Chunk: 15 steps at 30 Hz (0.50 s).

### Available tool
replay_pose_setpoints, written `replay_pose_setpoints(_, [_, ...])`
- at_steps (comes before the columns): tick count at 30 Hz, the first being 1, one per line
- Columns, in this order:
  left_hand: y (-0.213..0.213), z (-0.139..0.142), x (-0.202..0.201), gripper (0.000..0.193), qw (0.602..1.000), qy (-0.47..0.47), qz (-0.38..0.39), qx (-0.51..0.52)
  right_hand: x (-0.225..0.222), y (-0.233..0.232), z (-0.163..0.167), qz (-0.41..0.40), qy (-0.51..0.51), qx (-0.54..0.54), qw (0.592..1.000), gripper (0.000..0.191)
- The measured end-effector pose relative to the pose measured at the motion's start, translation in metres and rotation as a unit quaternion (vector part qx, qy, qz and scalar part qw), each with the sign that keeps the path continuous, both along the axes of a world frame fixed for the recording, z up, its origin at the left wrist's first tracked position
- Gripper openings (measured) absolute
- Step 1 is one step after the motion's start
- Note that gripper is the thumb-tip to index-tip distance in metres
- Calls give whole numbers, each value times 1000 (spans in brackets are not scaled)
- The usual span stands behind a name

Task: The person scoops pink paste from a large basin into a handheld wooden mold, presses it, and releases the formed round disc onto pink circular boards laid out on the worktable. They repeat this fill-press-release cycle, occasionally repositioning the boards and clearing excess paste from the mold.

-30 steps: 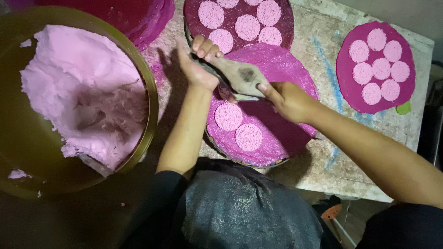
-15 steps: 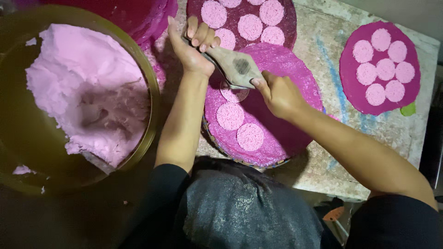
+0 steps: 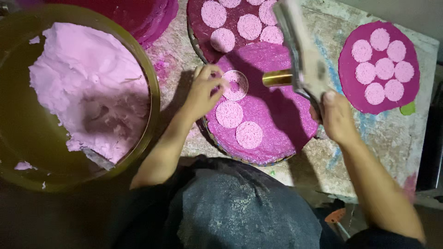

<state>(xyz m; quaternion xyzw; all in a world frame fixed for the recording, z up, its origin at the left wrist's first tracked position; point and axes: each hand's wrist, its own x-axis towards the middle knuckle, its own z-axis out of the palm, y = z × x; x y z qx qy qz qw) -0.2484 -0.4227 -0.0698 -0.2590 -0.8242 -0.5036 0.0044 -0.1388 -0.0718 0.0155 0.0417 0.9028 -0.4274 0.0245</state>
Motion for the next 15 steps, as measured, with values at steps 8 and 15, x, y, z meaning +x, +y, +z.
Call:
replay_pose_setpoints(8, [0, -10, 9, 13, 974, 168, -36, -150, 49, -13, -47, -94, 69, -297, 948, 82])
replay_pose_setpoints(15, [1, -12, 8, 8, 966, 186, -75, -162, 88, -6, -59, -119, 70, -351, 926, 78])
